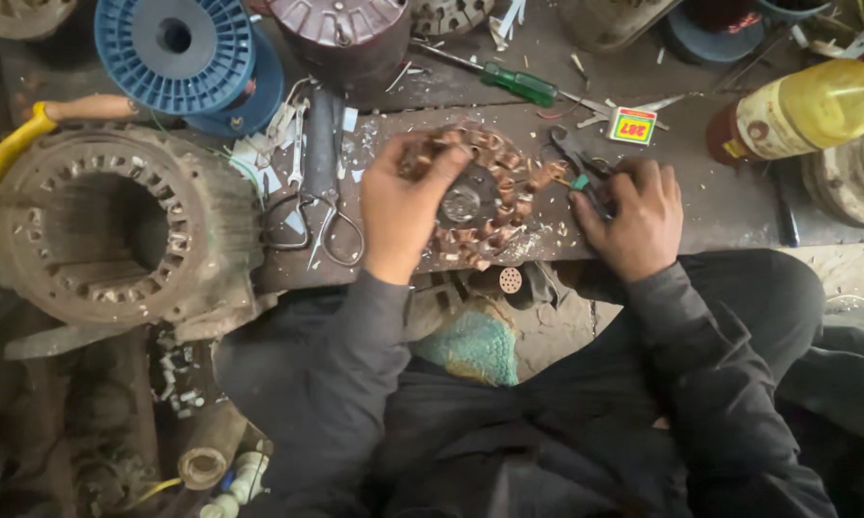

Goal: The person sits on the floor and uses pliers to remove copper windings from a motor rotor. They repeatedly pull and cut the windings, placing the removed pieces on the workbench.

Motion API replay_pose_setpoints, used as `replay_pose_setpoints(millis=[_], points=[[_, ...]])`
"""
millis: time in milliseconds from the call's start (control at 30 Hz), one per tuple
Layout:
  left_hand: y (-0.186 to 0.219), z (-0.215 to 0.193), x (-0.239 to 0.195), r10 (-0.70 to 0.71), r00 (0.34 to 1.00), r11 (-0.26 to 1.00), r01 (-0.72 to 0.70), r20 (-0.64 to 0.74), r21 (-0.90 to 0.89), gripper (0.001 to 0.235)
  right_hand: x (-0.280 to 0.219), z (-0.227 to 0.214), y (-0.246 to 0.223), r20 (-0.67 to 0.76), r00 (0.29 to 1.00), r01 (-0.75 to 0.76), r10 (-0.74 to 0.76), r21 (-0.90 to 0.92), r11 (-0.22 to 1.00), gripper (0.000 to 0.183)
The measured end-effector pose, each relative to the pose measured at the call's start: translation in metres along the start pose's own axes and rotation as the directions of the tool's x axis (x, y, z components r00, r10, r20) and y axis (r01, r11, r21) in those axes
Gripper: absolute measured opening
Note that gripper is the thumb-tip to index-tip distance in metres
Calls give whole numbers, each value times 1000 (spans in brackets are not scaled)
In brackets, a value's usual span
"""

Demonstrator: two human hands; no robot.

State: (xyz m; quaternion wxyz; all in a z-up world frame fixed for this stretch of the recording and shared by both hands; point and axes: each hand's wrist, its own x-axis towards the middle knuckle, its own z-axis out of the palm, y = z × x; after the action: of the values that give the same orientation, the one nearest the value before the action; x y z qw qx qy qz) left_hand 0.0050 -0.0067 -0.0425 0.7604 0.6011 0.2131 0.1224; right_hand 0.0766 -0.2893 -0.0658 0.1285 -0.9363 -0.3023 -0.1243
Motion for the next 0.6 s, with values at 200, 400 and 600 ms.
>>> replay_pose_setpoints(millis=[200,400,600], points=[[9,-40,9,-117,993,989,116,4,-90,36,-4,-1,1,-56,997,-50,55,74,996,33],[13,-50,18,-54,999,997,53,9,59,45,-14,-36,3,288,822,-473,491,826,306,30],[23,-42,15,-43,999,974,40,8,223,46,-21,-40,-32,596,750,-658,286,718,230,28]])
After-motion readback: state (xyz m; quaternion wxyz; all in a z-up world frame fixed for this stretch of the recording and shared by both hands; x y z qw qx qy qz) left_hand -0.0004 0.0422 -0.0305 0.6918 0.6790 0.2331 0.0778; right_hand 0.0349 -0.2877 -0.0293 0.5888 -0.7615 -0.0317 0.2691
